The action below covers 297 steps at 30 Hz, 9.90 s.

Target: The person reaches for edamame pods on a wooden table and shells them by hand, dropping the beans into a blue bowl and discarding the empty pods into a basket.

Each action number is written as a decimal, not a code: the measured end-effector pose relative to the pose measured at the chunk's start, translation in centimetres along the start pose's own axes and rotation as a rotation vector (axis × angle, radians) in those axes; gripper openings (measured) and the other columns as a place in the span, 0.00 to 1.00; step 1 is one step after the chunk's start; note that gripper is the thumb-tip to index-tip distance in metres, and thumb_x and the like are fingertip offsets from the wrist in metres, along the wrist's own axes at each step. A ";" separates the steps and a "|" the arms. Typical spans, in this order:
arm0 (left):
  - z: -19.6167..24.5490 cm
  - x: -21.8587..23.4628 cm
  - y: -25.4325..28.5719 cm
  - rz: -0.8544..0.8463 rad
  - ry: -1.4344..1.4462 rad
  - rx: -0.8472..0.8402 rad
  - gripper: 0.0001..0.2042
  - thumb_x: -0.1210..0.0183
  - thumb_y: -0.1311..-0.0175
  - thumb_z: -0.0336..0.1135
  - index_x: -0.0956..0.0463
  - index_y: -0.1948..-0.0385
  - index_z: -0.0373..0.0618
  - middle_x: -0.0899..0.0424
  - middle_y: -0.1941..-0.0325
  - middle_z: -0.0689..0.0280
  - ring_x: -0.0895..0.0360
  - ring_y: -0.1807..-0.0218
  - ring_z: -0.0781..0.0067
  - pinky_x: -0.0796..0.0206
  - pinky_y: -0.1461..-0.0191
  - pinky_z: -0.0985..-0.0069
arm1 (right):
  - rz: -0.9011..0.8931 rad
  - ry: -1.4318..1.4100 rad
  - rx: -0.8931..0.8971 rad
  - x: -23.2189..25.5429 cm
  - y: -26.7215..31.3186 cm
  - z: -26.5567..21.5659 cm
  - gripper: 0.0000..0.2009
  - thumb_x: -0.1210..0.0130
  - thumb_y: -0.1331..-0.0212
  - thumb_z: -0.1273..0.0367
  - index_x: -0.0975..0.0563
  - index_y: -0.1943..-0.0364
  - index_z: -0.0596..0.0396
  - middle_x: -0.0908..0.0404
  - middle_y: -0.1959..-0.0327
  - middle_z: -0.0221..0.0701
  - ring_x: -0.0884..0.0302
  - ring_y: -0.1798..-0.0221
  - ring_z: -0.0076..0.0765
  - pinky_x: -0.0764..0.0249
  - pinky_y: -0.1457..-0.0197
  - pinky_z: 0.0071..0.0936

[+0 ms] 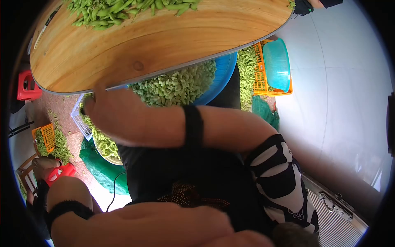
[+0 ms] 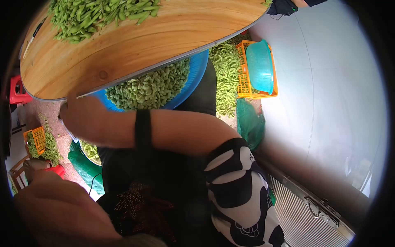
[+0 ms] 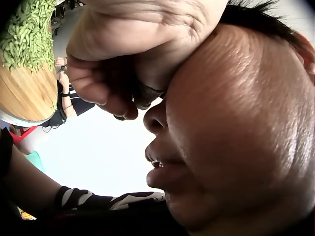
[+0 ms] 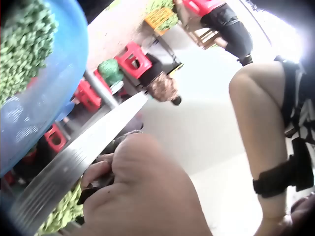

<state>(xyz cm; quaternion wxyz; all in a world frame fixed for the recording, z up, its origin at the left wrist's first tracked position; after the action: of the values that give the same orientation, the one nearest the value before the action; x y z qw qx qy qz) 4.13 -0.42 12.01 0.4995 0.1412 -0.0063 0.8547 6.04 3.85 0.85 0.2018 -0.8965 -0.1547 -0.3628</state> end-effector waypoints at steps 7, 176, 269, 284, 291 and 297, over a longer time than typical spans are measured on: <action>2.3 1.5 -1.2 0.002 -0.095 0.047 0.06 0.40 0.46 0.26 0.20 0.69 0.35 0.18 0.78 0.63 0.20 0.78 0.69 0.28 0.71 0.76 | -0.385 -0.305 -0.068 1.6 1.6 0.7 0.10 0.44 0.49 0.70 0.25 0.64 0.61 0.21 0.68 0.48 0.22 0.62 0.56 0.26 0.62 0.45; -8.6 2.1 -3.4 0.587 -0.866 -0.230 0.06 0.38 0.46 0.27 0.26 0.73 0.37 0.22 0.73 0.52 0.24 0.76 0.52 0.30 0.72 0.65 | -0.160 -0.909 -0.587 8.2 7.2 6.3 0.14 0.55 0.35 0.70 0.29 0.47 0.52 0.26 0.73 0.24 0.31 0.76 0.18 0.33 0.72 0.18; -11.5 0.6 -4.1 0.214 0.895 0.078 0.06 0.48 0.31 0.32 0.23 0.62 0.42 0.26 0.76 0.71 0.31 0.77 0.80 0.38 0.71 0.81 | -0.337 -1.707 -0.659 9.0 7.4 6.0 0.17 0.59 0.32 0.70 0.33 0.40 0.46 0.34 0.75 0.20 0.50 0.81 0.11 0.51 0.80 0.12; -10.0 1.7 -3.7 0.522 0.220 0.021 0.05 0.47 0.34 0.31 0.26 0.64 0.40 0.23 0.72 0.65 0.28 0.76 0.74 0.34 0.72 0.76 | -0.028 -1.081 -0.575 9.9 8.1 5.8 0.16 0.51 0.41 0.79 0.29 0.48 0.52 0.29 0.76 0.21 0.36 0.80 0.14 0.40 0.79 0.15; -9.6 1.0 -3.9 0.450 0.162 0.066 0.02 0.50 0.37 0.24 0.28 0.67 0.38 0.25 0.73 0.61 0.26 0.73 0.66 0.33 0.68 0.73 | 0.274 -0.538 -0.269 11.7 7.9 7.2 0.20 0.40 0.47 0.74 0.27 0.49 0.61 0.20 0.62 0.31 0.20 0.60 0.31 0.24 0.54 0.28; -8.5 0.1 -4.0 0.401 -0.317 -0.079 0.11 0.47 0.53 0.17 0.30 0.65 0.35 0.24 0.65 0.47 0.25 0.61 0.39 0.30 0.61 0.58 | 0.085 0.043 -0.279 11.4 7.0 5.9 0.22 0.33 0.57 0.70 0.25 0.54 0.60 0.20 0.62 0.44 0.19 0.60 0.51 0.23 0.57 0.35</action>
<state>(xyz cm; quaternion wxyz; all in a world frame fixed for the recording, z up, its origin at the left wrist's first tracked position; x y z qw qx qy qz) 5.47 2.98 3.39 0.3180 0.2499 -0.1457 0.9029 20.30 2.04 3.35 0.0937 -0.9136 -0.0605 -0.3910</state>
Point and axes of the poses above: each hand's wrist, its own y-axis away from the middle knuckle, its own x-axis out of the back of the hand, z = x × y, the point moved 6 cm from there along -y, towards the middle knuckle
